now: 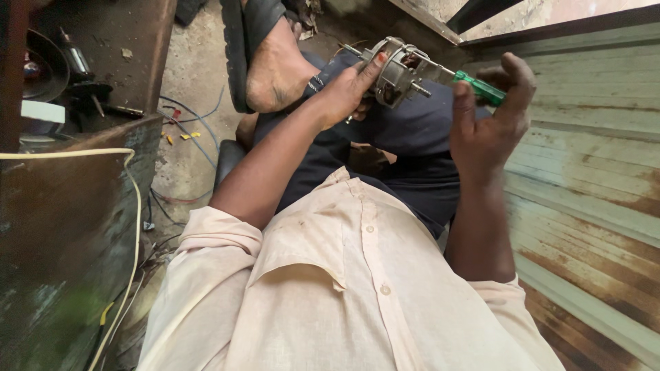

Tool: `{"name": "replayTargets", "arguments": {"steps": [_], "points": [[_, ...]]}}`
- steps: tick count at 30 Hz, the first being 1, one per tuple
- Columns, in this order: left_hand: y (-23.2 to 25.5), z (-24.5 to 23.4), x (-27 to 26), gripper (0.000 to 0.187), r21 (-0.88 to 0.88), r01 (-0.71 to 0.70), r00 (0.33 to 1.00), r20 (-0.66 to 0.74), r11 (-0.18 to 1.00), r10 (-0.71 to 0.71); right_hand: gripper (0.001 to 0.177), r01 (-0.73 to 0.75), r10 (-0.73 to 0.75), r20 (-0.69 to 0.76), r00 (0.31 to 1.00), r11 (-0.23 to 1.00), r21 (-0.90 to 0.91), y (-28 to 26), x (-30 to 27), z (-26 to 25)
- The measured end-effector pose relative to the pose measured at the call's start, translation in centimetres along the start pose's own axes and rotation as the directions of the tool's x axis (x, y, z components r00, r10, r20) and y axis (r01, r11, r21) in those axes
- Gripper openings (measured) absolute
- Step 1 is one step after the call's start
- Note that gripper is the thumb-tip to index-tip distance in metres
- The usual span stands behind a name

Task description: The person sits and uses a screwdriver to adjust screws on a small electrical component held in their hands. They repeatedly tighten and loosen screws while rotating the component to access different sides.

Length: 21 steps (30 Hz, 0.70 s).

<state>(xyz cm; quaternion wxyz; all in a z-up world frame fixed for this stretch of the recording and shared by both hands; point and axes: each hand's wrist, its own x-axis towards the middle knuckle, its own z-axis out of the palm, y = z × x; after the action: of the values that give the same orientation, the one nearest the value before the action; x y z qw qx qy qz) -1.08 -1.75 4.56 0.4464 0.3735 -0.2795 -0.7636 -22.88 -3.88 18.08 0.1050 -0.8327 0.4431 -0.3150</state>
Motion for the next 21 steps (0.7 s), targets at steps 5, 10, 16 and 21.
{"name": "replayTargets", "arguments": {"steps": [5, 10, 16, 21], "points": [[0.1, 0.0, 0.1, 0.094, 0.007, 0.015, 1.0, -0.013, 1.0, -0.015, 0.019, -0.066, 0.07, 0.033, 0.997, 0.993, -0.099, 1.2, -0.3, -0.6], [0.1, 0.1, 0.0, 0.091, 0.009, 0.028, 1.0, -0.007, 1.0, -0.028, 0.03, -0.07, 0.019, 0.117, 0.993, 0.89, 0.45, 1.3, -1.1, -1.0], [-0.5, -0.1, 0.2, 0.084, -0.054, 0.011, 1.0, 0.025, 0.998, -0.009, 0.037, -0.005, 0.002, 0.025, 1.0, 0.991, 0.134, 0.0, 0.1, -0.7], [-1.0, -0.9, 0.4, 0.079, -0.174, 0.001, 0.995, 0.096, 0.985, 0.016, 0.027, 0.027, -0.028, 0.008, 1.0, 0.997, 0.077, -1.8, 1.3, -0.9]]}}
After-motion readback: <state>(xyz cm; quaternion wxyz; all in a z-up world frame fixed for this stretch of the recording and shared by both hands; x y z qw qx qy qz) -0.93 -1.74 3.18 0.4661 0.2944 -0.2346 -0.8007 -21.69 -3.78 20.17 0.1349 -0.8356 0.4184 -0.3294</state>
